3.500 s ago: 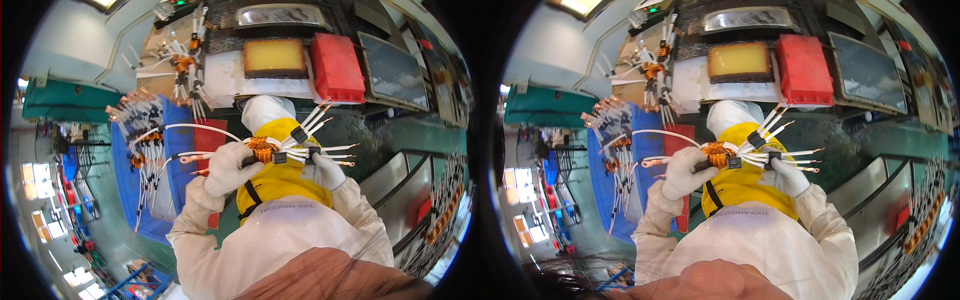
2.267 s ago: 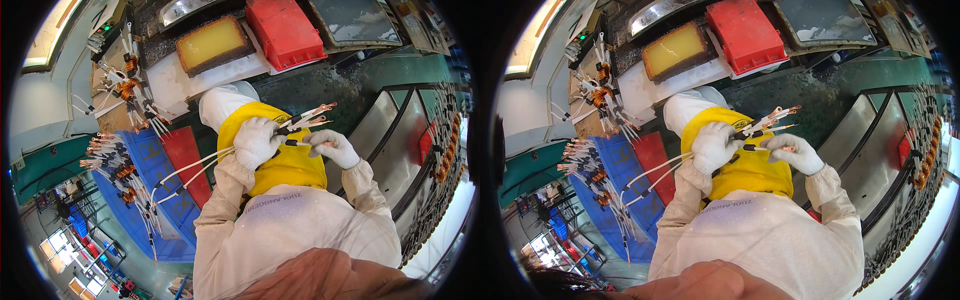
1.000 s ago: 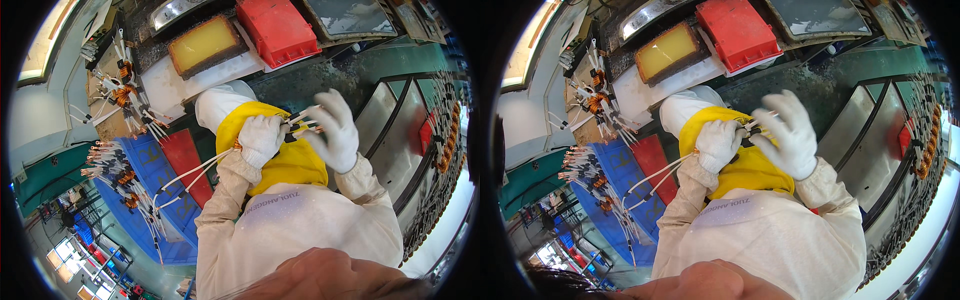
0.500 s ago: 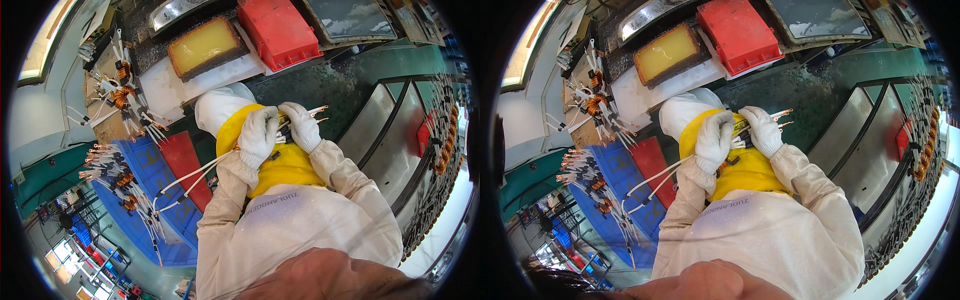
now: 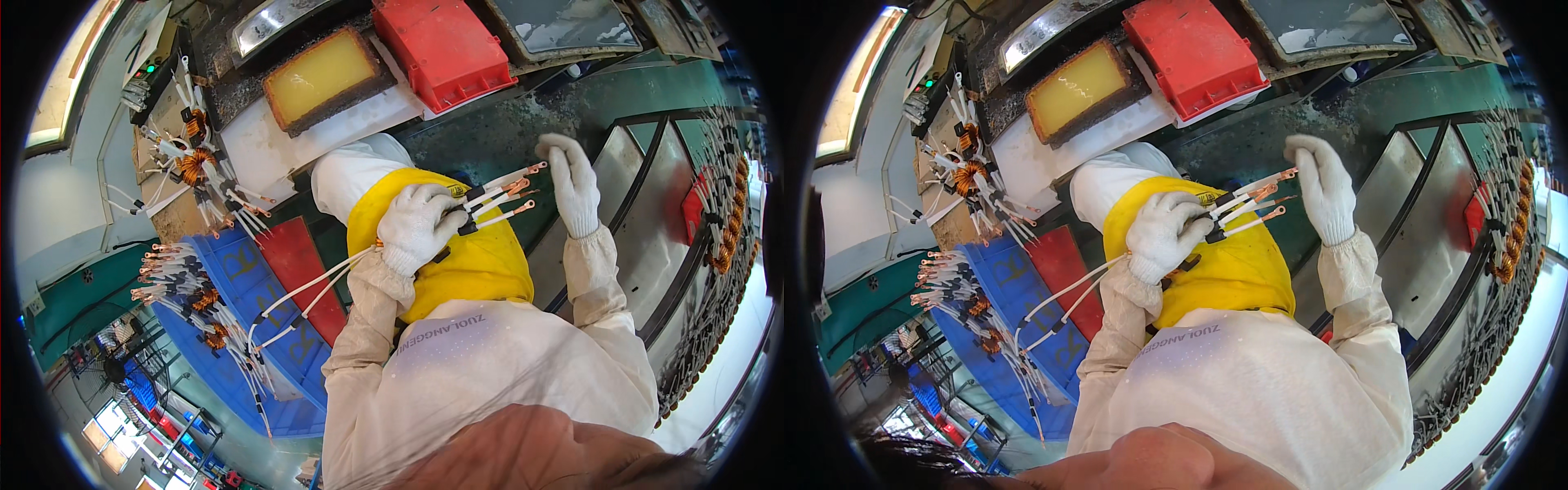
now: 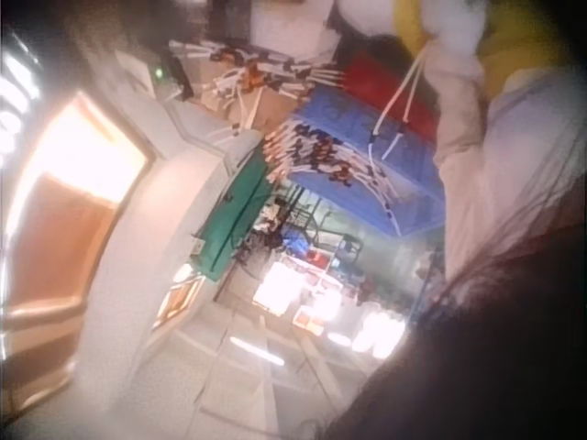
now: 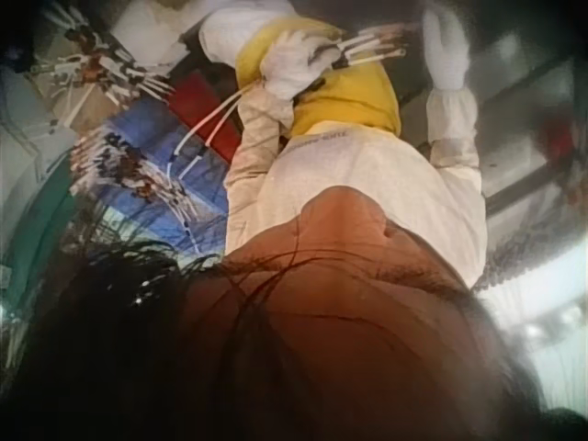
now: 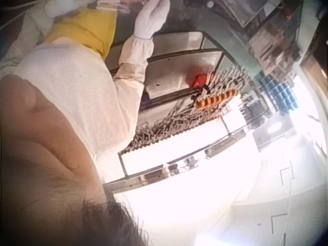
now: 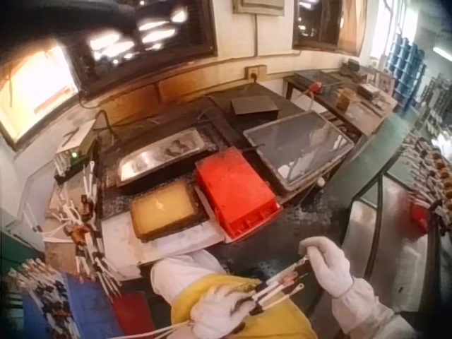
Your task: Soldering terminals of an electronic component by dipping them into a solder pot.
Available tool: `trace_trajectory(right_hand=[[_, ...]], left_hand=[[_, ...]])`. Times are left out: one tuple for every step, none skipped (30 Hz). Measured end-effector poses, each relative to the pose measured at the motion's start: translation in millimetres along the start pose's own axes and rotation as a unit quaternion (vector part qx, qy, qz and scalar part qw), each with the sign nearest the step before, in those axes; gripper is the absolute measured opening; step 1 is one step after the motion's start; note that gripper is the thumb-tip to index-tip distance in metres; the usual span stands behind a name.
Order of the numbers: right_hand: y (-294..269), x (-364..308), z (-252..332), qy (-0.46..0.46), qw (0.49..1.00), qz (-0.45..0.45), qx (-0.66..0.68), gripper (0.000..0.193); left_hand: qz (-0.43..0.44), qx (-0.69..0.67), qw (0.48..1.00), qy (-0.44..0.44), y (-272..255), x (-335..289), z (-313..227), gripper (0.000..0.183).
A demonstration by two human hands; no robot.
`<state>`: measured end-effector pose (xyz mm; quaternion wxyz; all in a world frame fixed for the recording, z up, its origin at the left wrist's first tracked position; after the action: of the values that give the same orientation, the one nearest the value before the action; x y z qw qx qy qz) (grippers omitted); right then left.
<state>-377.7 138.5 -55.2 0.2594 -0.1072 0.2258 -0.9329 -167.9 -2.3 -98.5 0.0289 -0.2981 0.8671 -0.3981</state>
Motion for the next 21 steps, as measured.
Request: trace_trajectory(right_hand=[[1.0, -4.6, -5.0, 0.056, 0.998, 0.025, -0.003, 0.023], [1.2, -7.6, -6.2, 0.056, 0.998, 0.025, -0.002, 0.023], [4.1, -12.0, -9.1, 0.083, 0.995, 0.061, -0.011, 0.024], [7.1, -15.9, -9.2, 0.111, 0.989, 0.098, -0.020, 0.026], [9.3, -18.6, -5.4, 0.130, 0.984, 0.117, -0.022, 0.026], [10.9, -19.5, -4.6, 0.130, 0.984, 0.116, -0.020, 0.026], [12.9, -20.5, -3.9, 0.108, 0.982, 0.137, -0.068, 0.025], [14.2, -21.4, -3.3, 0.085, 0.977, 0.156, -0.116, 0.023], [13.5, -21.2, -2.2, 0.070, 0.974, 0.174, -0.126, 0.019], [10.8, -20.4, -0.4, 0.070, 0.974, 0.173, -0.126, 0.019], [9.4, -20.0, 4.7, 0.026, 0.975, 0.195, -0.099, 0.018], [9.0, -20.4, 8.8, -0.017, 0.974, 0.217, -0.072, 0.016], [8.9, -19.6, 9.1, -0.017, 0.973, 0.217, -0.071, 0.016], [10.6, -19.6, 13.5, -0.102, 0.963, 0.240, -0.073, 0.015], [11.2, -21.3, 18.0, -0.185, 0.945, 0.260, -0.074, 0.015], [11.0, -22.3, 16.5, -0.184, 0.945, 0.260, -0.074, 0.015], [11.2, -24.6, 14.5, -0.246, 0.927, 0.232, -0.161, 0.017], [12.7, -26.6, 13.0, -0.306, 0.898, 0.201, -0.245, 0.018], [13.8, -28.8, 11.3, -0.307, 0.897, 0.201, -0.245, 0.018], [13.7, -31.4, 9.8, -0.300, 0.903, 0.187, -0.244, 0.018], [13.1, -34.6, 8.3, -0.293, 0.909, 0.172, -0.243, 0.017]], left_hand=[[0.000, 0.000, 1.000, 0.000, 1.2, -0.2, 0.3, 0.019], [-0.002, 0.010, 1.000, 0.001, 2.3, 0.2, 0.7, 0.018], [-0.003, 0.020, 1.000, 0.002, 3.3, -0.2, 0.8, 0.017], [-0.002, 0.022, 1.000, 0.002, 3.8, -0.6, 0.3, 0.017], [-0.004, 0.031, 1.000, -0.001, 4.1, -0.9, -0.3, 0.017], [-0.004, 0.040, 0.999, -0.003, 3.8, -0.6, -1.2, 0.017], [-0.003, 0.041, 0.999, -0.002, 3.5, -0.7, -2.2, 0.017], [-0.008, 0.042, 0.999, -0.007, 2.9, -1.1, -3.0, 0.017], [-0.014, 0.043, 0.999, -0.012, 2.2, -1.0, -3.1, 0.017], [-0.014, 0.044, 0.999, -0.012, 1.8, -1.0, -2.9, 0.017], [-0.014, 0.047, 0.999, -0.009, 1.8, -1.0, -2.6, 0.018], [-0.014, 0.049, 0.999, -0.007, 2.4, -1.8, -2.6, 0.018], [-0.015, 0.049, 0.999, -0.007, 3.0, -2.2, -1.6, 0.018], [-0.018, 0.047, 0.999, -0.007, 3.4, -2.2, -0.1, 0.021], [-0.020, 0.044, 0.999, -0.007, 3.7, -1.8, 0.2, 0.024], [-0.020, 0.044, 0.999, -0.006, 3.7, -1.8, -0.5, 0.024], [-0.018, 0.045, 0.999, -0.007, 3.6, -1.8, -1.5, 0.024], [-0.018, 0.047, 0.999, -0.009, 2.8, -1.3, -1.8, 0.024], [-0.018, 0.048, 0.999, -0.009, 2.0, -0.9, -2.3, 0.024], [-0.014, 0.048, 0.999, -0.014, 1.4, -0.6, -2.6, 0.021], [-0.010, 0.048, 0.999, -0.020, 1.2, -0.2, -2.9, 0.018]])
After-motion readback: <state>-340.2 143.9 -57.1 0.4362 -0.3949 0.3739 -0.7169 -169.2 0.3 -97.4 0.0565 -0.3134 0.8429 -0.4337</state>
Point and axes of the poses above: each hand's wrist, its own x-axis towards the middle knuckle, its own y-axis out of the palm, z = x × y, the point moved 3 cm from there along x, towards the middle knuckle, and after that the axes turned 8 degrees about -z, right-handed, at the moved point
